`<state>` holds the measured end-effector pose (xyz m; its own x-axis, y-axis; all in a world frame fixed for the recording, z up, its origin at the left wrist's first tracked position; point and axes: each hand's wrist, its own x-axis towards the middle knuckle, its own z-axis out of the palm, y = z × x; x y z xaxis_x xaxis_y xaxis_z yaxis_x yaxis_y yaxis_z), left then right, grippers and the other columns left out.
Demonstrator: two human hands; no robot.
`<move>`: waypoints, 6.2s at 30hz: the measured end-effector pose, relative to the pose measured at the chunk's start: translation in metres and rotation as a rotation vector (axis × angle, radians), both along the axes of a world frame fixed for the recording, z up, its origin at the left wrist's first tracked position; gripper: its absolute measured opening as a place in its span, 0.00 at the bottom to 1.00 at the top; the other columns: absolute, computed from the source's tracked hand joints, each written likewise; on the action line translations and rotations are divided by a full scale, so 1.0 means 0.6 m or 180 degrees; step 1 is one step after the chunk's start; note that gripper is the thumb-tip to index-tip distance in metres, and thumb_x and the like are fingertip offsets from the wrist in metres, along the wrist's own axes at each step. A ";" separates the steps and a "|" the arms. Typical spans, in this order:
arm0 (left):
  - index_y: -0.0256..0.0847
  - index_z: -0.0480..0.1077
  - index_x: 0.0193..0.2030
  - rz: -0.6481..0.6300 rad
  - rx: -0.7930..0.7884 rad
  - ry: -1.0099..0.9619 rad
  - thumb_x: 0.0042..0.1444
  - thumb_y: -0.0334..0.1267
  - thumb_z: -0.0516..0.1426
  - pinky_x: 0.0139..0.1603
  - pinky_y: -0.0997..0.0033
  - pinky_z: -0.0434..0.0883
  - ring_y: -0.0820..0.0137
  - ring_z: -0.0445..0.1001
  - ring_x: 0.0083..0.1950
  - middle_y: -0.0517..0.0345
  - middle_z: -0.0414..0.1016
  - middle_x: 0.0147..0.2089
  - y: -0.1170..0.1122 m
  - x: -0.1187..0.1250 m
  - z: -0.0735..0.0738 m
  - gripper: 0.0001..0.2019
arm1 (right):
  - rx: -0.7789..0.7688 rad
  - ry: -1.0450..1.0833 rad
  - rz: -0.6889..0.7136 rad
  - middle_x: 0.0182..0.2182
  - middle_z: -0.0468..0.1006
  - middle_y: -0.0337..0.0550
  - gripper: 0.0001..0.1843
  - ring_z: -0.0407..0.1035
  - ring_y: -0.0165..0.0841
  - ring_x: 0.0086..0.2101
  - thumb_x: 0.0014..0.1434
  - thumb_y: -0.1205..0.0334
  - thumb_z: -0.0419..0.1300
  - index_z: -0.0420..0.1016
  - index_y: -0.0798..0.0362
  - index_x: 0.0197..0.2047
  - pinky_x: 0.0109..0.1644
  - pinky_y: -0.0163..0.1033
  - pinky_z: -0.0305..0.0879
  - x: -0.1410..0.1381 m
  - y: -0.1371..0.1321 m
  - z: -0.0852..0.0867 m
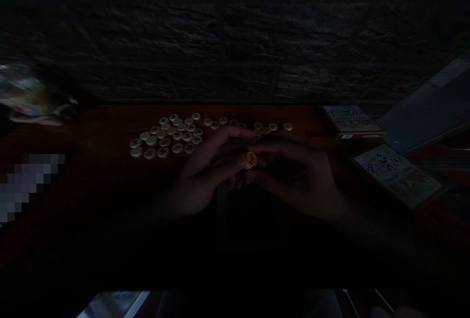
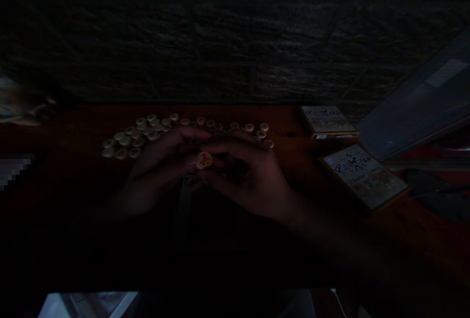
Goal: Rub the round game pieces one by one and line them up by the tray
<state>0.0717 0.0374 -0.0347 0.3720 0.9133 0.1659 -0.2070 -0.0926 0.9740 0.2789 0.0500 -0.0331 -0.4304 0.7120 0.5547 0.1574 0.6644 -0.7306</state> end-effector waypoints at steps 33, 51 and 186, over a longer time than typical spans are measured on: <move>0.39 0.77 0.41 0.1241 0.1124 0.1060 0.65 0.31 0.57 0.29 0.78 0.73 0.75 0.78 0.28 0.62 0.79 0.29 0.024 -0.012 0.005 0.06 | 0.0326 -0.0746 0.0202 0.43 0.84 0.38 0.14 0.79 0.29 0.42 0.56 0.71 0.70 0.79 0.53 0.46 0.46 0.32 0.72 0.003 0.004 -0.003; 0.39 0.77 0.41 0.1069 0.1493 0.1925 0.63 0.27 0.56 0.36 0.75 0.74 0.70 0.82 0.38 0.59 0.83 0.38 0.033 -0.017 -0.015 0.08 | 0.0790 -0.1771 0.0338 0.51 0.82 0.49 0.08 0.76 0.44 0.53 0.64 0.69 0.64 0.82 0.53 0.46 0.55 0.47 0.74 0.002 0.005 -0.011; 0.41 0.79 0.47 0.0444 0.2931 0.3704 0.67 0.28 0.54 0.61 0.56 0.64 0.60 0.72 0.56 0.55 0.83 0.50 0.098 -0.041 -0.027 0.13 | 0.1268 -0.1936 -0.0149 0.62 0.78 0.45 0.23 0.69 0.49 0.62 0.75 0.54 0.50 0.72 0.45 0.68 0.65 0.62 0.62 0.017 0.072 -0.037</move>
<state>0.0470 0.0959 -0.0512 0.6183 0.6941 0.3687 0.6880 -0.7048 0.1730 0.2889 0.0930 -0.0552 -0.7193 0.5310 0.4479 0.4934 0.8444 -0.2088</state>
